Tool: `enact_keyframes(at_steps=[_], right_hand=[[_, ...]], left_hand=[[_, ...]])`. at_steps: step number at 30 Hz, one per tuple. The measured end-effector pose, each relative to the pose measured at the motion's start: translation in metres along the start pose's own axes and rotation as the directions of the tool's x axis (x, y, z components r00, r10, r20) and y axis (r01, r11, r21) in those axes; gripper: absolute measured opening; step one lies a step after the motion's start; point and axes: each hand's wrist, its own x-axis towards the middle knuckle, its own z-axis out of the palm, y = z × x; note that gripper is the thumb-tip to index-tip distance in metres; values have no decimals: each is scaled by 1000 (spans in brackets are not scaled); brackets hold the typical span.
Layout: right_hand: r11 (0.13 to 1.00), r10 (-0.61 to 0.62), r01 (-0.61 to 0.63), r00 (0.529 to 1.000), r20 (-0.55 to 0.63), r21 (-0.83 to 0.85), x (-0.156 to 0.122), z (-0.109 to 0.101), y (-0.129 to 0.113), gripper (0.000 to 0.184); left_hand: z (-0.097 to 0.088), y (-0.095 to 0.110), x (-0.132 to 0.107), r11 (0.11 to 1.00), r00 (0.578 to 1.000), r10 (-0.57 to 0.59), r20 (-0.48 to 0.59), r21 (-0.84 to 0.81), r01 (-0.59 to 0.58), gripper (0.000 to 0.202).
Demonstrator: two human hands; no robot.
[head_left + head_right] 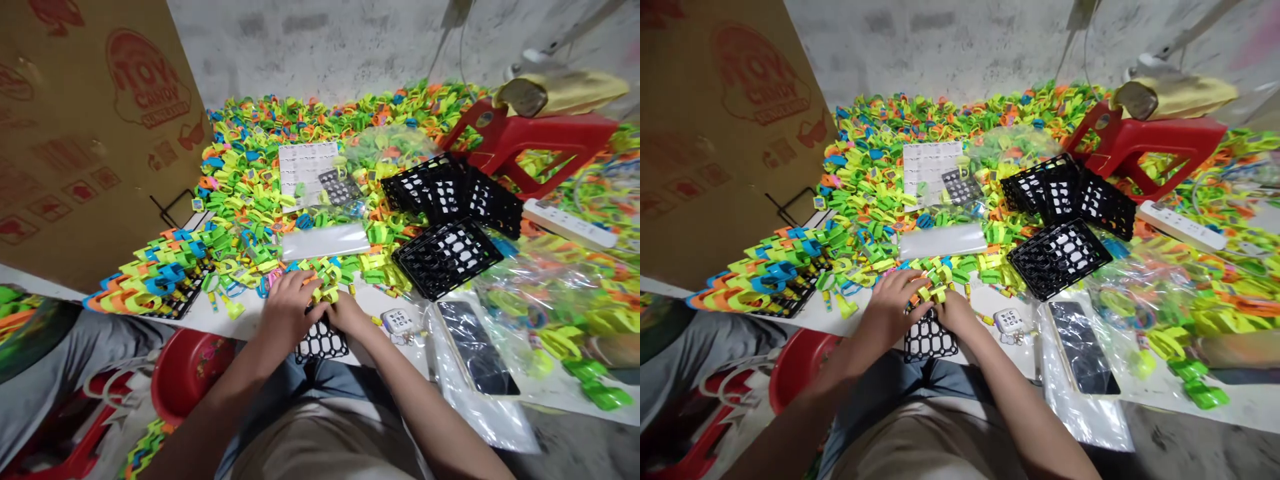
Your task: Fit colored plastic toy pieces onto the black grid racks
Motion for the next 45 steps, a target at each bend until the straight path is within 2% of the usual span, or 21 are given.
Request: enact_keyframes(at_steps=[2, 5, 7, 10, 13, 15, 19, 25, 28, 31, 33, 34, 37, 39, 41, 43, 45], right_hand=[[999, 11, -10, 1000, 26, -39, 1, -2, -2, 23], [998, -5, 10, 997, 72, -61, 2, -7, -2, 23], [999, -47, 48, 996, 69, -11, 1, -7, 0, 23], [994, -87, 88, 996, -21, 61, -4, 0, 5, 20], [992, -124, 126, 987, -104, 10, -6, 9, 6, 23], [989, -150, 147, 984, -97, -33, -5, 10, 3, 26], [981, -183, 183, 983, -1, -66, 1, 2, -4, 26], [988, -131, 136, 988, 82, -66, 7, -12, -2, 16], [992, -119, 120, 991, 54, -29, 5, -9, 3, 15], [994, -112, 113, 994, -9, 13, -2, -3, 6, 17], [992, -109, 113, 992, -69, 59, -11, 2, 7, 19], [990, -97, 107, 989, -111, 90, -15, 5, 9, 22], [980, -21, 70, 968, -250, 188, -30, 14, 14, 37], [969, 8, 69, 951, -309, 237, -41, 19, 17, 40], [962, 6, 93, 932, -362, 255, -52, 22, 18, 38], [963, 0, 115, 903, -430, 242, -61, 24, 14, 34], [968, -15, 132, 876, -483, 211, -70, 25, 8, 31]], left_hand=[[17, -2, 3, 999, 1000, -2, -13, 32, 3, 28], [27, -2, 0, 999, 1000, -11, -29, 43, 12, 22], [26, -1, -1, 999, 999, -4, -42, 46, 5, 26], [25, 2, 0, 999, 999, -8, -44, 46, 10, 35], [25, 5, 3, 995, 998, -39, -51, 91, 43, 37], [25, 5, 5, 992, 998, -47, -41, 119, 51, 40], [25, 2, 9, 987, 999, -52, 1, 155, 51, 48], [31, 5, 19, 970, 993, -117, 26, 219, 109, 36], [29, 12, 19, 970, 991, -128, 41, 211, 117, 40], [17, 13, 6, 988, 996, -88, 6, 132, 86, 50], [5, 2, -13, 990, 993, -109, -34, 90, 112, 48], [0, -8, -25, 983, 986, -158, -49, 88, 162, 45], [-8, -54, -62, 925, 935, -347, -72, 139, 354, 39], [-8, -88, -80, 911, 925, -381, -21, 166, 379, 36], [-7, -112, -87, 933, 934, -342, 100, 152, 326, 27], [-8, -125, -86, 951, 932, -304, 197, 111, 287, 26], [-12, -130, -82, 958, 926, -286, 248, 72, 277, 27]])
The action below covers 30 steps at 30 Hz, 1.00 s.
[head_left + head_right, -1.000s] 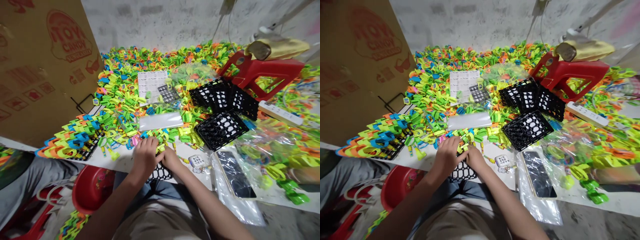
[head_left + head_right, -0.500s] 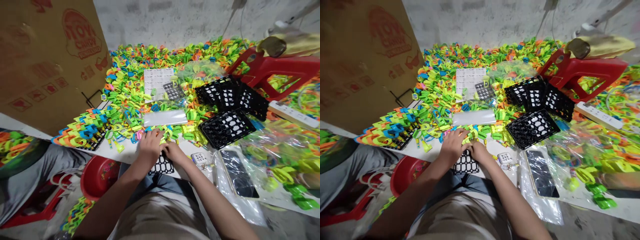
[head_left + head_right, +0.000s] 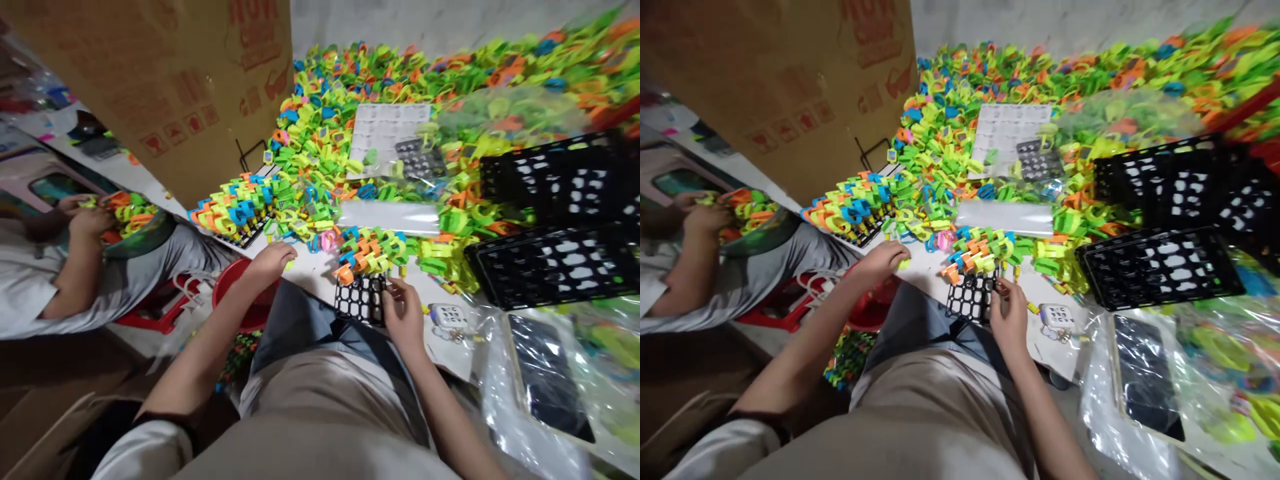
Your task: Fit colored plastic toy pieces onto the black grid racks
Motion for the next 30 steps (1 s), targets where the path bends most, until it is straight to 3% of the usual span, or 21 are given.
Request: enact_keyframes(at_steps=[3, 8, 13, 16, 19, 23, 25, 27, 30], right_hand=[[997, -70, 71, 997, 43, -27, -10, 3, -11, 27], [978, -208, 210, 971, 119, 2, -21, 12, -20, 20], [965, -259, 247, 951, 172, 86, -24, 14, -26, 16], [963, -254, 227, 942, 220, 143, -25, 14, -32, 16], [964, -234, 189, 935, 265, 185, -27, 14, -44, 18], [973, -153, 83, 931, 331, 215, -31, 13, -68, 34], [978, -145, 75, 916, 374, 196, -32, 11, -78, 36], [984, -150, 100, 906, 395, 145, -29, 7, -80, 24], [998, -54, 37, 933, 356, 54, -12, -6, -64, 15]], left_hand=[[-7, -1, 0, 997, 994, 72, 83, 15, -73, 28], [-10, -9, -2, 962, 938, 221, 266, 102, -255, 41], [-14, -14, 4, 909, 901, 328, 285, 165, -383, 36], [-25, -10, 2, 913, 916, 279, 287, 217, -346, 25], [-44, 13, -14, 951, 947, 231, 222, 152, -268, 24], [-60, 74, -50, 950, 985, 171, -23, -260, -171, 25], [-56, 106, -65, 866, 976, 188, -108, -451, -217, 15], [-45, 131, -70, 787, 949, 253, -186, -531, -314, 8], [-26, 150, -54, 800, 913, 293, -283, -451, -396, 19]])
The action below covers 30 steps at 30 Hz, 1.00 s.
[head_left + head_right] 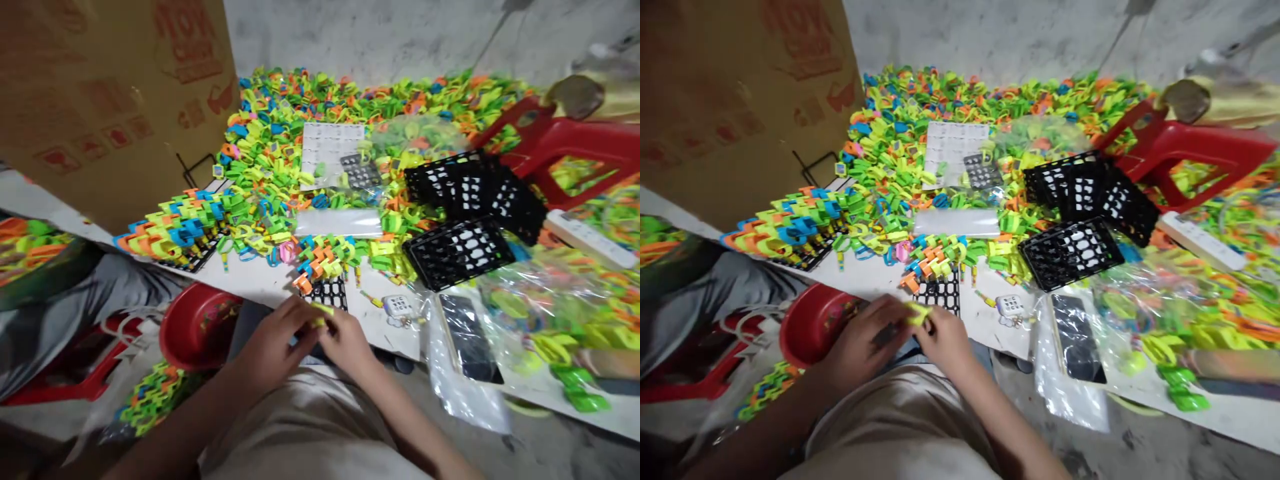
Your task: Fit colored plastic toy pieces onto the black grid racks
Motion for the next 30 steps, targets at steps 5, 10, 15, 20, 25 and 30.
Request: enact_keyframes(at_steps=[5, 10, 15, 20, 25, 30], right_hand=[[932, 310, -239, 916, -255, 273, 32, -31, 60, 26], [913, 303, -202, 918, -255, 355, 51, -24, 96, 26], [972, 208, -182, 961, -181, 149, 58, -25, 95, 20], [979, 151, -152, 988, -20, -133, 75, -34, 86, 18], [952, 114, -98, 993, 37, -290, 80, -33, 79, 24], [942, 95, -68, 993, 67, -329, 82, -33, 73, 18]], left_hand=[[24, -34, 56, 934, 999, -20, -41, 356, 34, 38], [42, -56, 96, 816, 977, -178, 117, 572, 80, 53], [47, -57, 103, 765, 959, -245, 144, 636, 100, 48], [47, -57, 102, 765, 953, -263, 151, 634, 111, 52], [51, -56, 106, 776, 968, -208, 137, 626, 78, 62], [53, -51, 112, 756, 976, -190, 108, 651, 75, 58]])
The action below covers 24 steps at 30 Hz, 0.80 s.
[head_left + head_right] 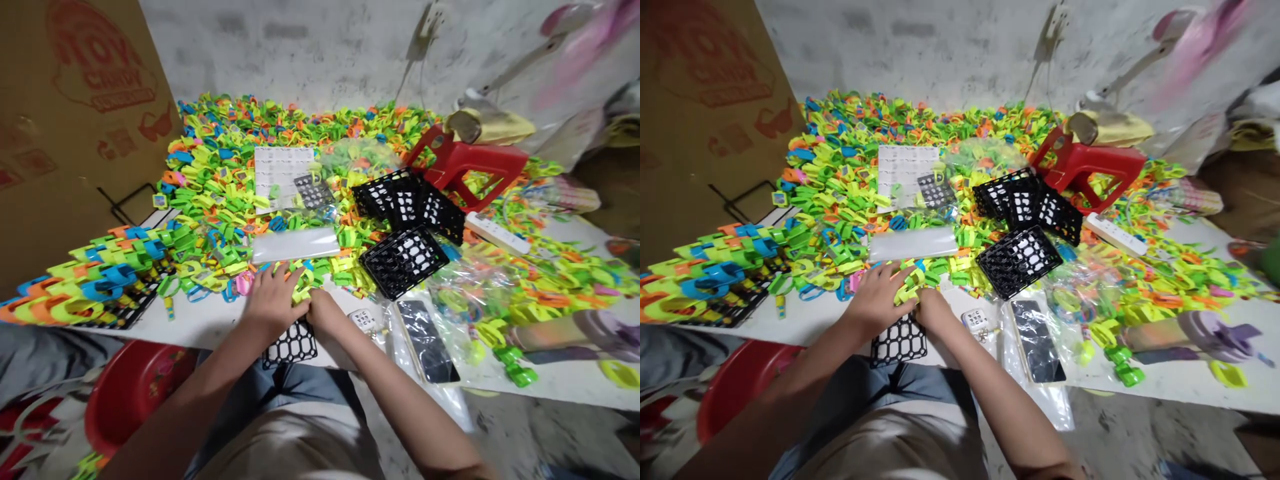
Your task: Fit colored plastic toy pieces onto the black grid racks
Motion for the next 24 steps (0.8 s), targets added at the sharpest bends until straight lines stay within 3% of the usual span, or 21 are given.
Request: enact_keyframes(at_steps=[4, 10, 14, 16, 19, 21, 24], right_hand=[[999, -21, 22, 999, 39, -40, 7, -5, 4, 10], [991, 12, -18, 999, 42, 134, 7, -7, 10, 12], [991, 78, -76, 997, -22, 112, -3, -2, 7, 15], [986, 97, -86, 992, -77, 141, -12, 0, 7, 8], [967, 127, -75, 971, -204, 242, -33, 1, 7, 15], [958, 141, -68, 957, -252, 279, -50, 4, 3, 19], [960, 56, 7, 975, -216, 281, -73, 14, -7, 17]], left_hand=[[-2, 3, 3, 999, 1000, -2, -9, 36, 3, 48], [-3, 15, 9, 994, 996, -75, -43, 77, 78, 37], [-11, 8, 0, 999, 999, -13, -32, 37, 14, 44], [-19, -8, -12, 1000, 998, -24, -52, -20, 23, 47], [-27, -48, -43, 978, 973, -205, -107, -56, 200, 42], [-23, -79, -66, 938, 930, -345, -122, -44, 343, 39], [-4, -114, -95, 894, 890, -448, -88, -35, 447, 37]])
